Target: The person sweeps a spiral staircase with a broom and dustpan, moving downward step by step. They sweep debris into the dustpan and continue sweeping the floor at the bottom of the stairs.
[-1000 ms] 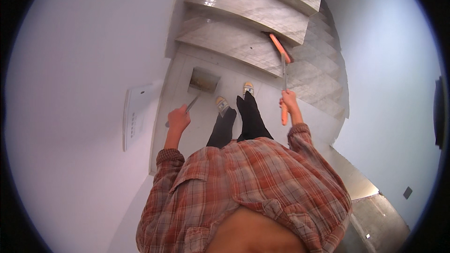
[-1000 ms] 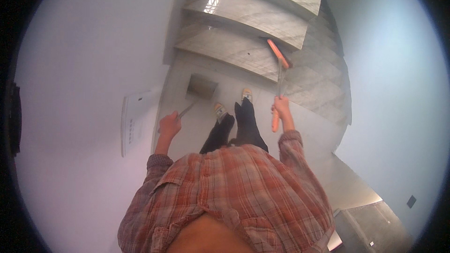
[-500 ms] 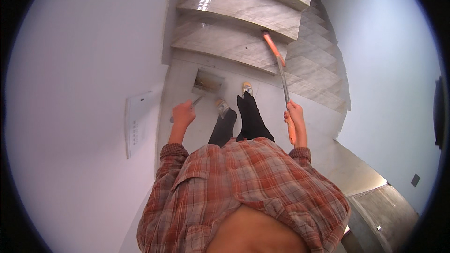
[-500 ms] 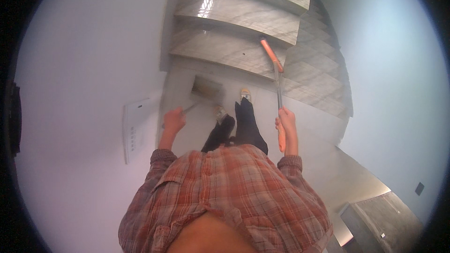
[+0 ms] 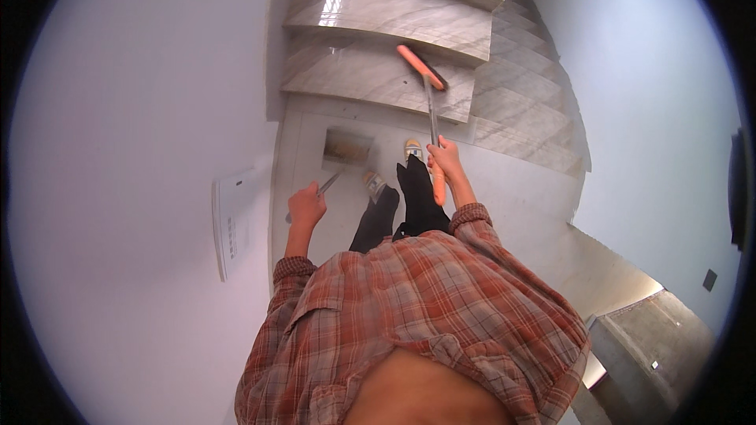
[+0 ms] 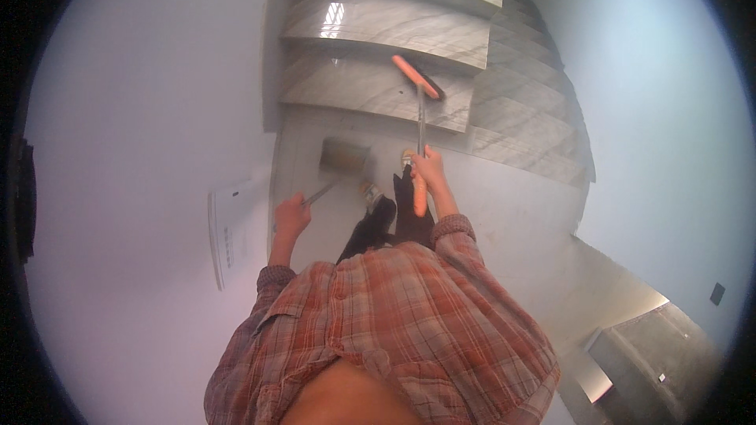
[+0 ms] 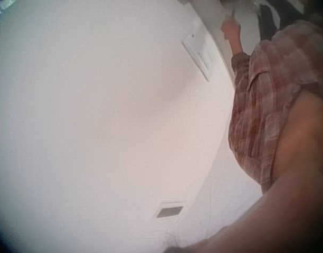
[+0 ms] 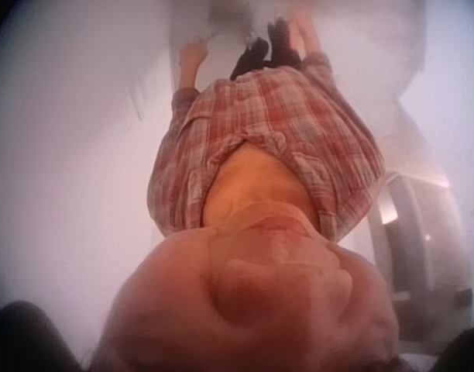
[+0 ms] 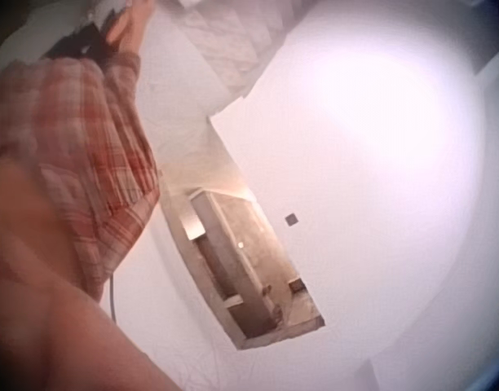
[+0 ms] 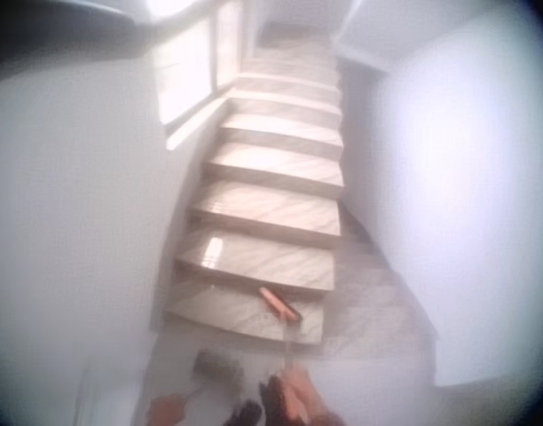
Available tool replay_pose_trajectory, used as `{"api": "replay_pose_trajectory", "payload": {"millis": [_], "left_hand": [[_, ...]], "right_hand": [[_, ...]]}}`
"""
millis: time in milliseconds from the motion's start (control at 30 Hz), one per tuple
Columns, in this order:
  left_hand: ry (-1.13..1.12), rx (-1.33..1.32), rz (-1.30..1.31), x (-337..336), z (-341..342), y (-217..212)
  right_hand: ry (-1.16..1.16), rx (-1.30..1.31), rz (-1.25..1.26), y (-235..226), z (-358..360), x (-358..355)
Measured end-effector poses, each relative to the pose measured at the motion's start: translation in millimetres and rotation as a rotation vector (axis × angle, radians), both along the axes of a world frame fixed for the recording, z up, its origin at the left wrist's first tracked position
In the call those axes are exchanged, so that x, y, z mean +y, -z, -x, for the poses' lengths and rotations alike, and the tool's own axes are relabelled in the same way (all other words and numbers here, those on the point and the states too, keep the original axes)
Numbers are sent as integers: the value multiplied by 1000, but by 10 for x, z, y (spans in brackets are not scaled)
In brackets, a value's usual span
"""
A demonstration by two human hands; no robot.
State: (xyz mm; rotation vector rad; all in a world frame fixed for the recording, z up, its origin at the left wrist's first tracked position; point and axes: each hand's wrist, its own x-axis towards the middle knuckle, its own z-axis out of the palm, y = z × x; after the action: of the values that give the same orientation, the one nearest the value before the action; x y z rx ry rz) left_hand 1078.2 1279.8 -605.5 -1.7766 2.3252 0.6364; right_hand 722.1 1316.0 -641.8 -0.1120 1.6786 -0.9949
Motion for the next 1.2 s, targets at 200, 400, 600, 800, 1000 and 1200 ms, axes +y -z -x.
{"api": "replay_pose_trajectory", "payload": {"millis": [200,400,600,800,1000,1200], "left_hand": [[32,72,32,-74,30,11],[-23,131,-5,-136,130,-40],[38,122,5,-330,532,-12],[131,204,14,-538,919,295],[67,185,-29,-546,1118,407],[39,198,48,-442,930,420]], "right_hand": [[-105,-115,-41,-533,309,351],[-184,177,-117,-487,402,479],[-304,232,-112,380,479,345],[-562,328,-156,270,59,1044],[-475,44,-250,-590,74,1322],[-426,-32,-301,-996,144,1167]]}}
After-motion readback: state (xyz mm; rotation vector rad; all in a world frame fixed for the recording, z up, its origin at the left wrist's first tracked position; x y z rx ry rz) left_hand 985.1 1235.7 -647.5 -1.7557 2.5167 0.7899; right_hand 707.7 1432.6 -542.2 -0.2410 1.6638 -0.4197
